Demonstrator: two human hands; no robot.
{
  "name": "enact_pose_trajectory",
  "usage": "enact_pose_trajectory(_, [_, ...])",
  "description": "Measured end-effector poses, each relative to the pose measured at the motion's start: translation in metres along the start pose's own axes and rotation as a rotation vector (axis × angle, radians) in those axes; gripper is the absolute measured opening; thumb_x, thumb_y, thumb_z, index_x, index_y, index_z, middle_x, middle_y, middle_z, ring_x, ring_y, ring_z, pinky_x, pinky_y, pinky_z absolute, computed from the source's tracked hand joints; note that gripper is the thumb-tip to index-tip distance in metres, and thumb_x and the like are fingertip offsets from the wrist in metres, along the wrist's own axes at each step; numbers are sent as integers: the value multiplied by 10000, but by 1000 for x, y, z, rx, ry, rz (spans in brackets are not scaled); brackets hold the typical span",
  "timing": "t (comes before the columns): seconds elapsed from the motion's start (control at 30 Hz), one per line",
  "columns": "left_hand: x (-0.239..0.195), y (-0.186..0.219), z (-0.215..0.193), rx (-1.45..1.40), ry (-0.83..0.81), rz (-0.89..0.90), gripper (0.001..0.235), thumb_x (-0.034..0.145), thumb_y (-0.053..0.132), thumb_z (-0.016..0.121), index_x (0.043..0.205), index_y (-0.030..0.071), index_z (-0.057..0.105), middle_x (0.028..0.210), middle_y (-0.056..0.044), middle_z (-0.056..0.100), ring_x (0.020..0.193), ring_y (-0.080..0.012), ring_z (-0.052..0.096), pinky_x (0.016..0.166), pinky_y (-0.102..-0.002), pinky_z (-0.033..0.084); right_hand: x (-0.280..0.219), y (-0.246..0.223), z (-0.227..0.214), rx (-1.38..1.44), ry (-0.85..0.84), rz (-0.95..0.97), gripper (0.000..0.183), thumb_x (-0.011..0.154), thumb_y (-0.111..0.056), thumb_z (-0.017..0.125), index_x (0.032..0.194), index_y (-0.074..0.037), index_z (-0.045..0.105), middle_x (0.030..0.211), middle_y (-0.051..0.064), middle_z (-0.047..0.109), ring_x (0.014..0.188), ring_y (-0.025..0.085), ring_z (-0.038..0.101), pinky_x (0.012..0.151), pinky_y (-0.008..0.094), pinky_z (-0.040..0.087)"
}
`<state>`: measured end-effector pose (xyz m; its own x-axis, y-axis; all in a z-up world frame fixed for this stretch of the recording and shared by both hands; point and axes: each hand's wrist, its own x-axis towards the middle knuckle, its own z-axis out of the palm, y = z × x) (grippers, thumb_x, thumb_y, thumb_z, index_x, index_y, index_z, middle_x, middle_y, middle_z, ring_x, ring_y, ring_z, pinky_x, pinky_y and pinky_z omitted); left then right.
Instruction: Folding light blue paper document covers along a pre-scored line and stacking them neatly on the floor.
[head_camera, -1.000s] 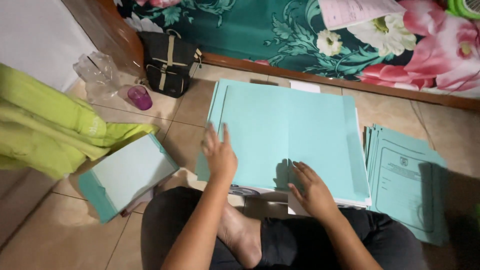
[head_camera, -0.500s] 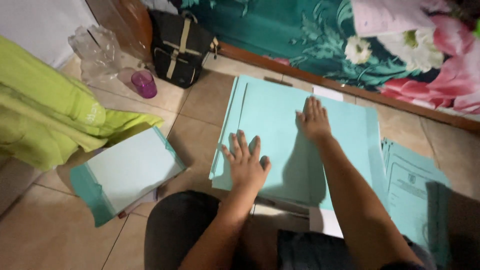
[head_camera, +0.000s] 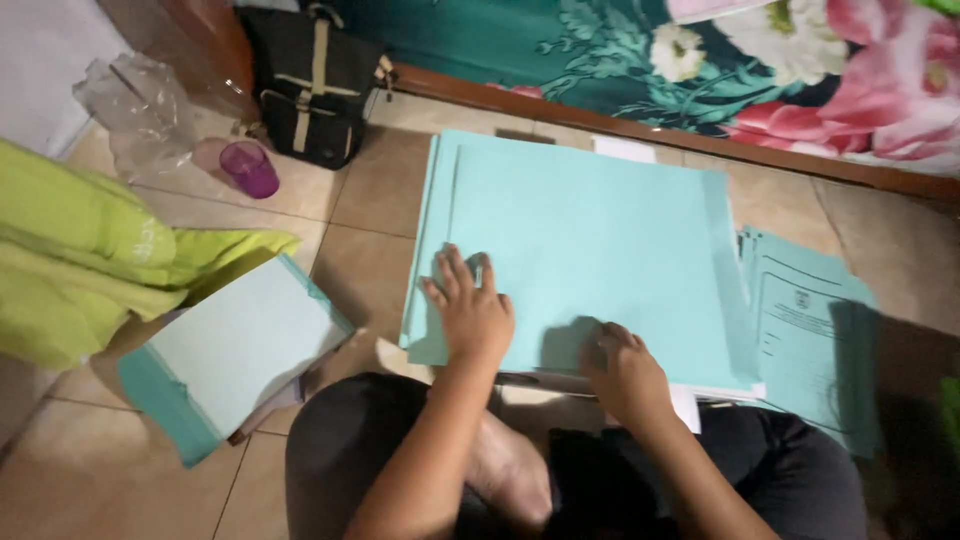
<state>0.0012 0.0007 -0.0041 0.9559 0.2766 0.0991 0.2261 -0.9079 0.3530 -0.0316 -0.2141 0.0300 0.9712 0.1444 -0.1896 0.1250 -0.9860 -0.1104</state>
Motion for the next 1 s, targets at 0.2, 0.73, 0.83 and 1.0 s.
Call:
enact_pose_trajectory(0.2, [-13,-1,-11,-213,-90,-28,588,959,213,481,1524,59,435,1646,-318,182,1560,-444,148,1211,-621,142,25,29,21,617,-115,130,762,982,-443,620,1607,-119,328,1342,224,670,1252,387,655,1011,541,547])
enact_pose_trajectory(0.73, [-84,61,-40,-374,82,545,679,793,-83,516,1462,32,496,1446,-169,592,1149,-389,662,899,-434,536,-15,5,1,2102,0,170,398,1000,-274,490,1283,-46,651,1112,83,592,1018,217,548,893,329,400])
enact_pose_trajectory(0.83, [-100,83,-55,-722,286,295,252,1010,82,534,1132,-87,674,901,-167,754,708,-261,710,609,-338,560,-35,1,-23,1983,-265,210,671,953,-341,553,1466,55,379,1369,338,463,1176,422,541,975,495,512])
enact_pose_trajectory(1.0, [-105,-37,68,-898,-77,319,651,907,169,586,1467,-102,396,1459,-261,549,1219,-315,659,963,-387,580,-64,62,-36,2262,-157,387,418,910,-201,615,1281,-17,553,1368,253,550,1269,360,515,1050,451,406])
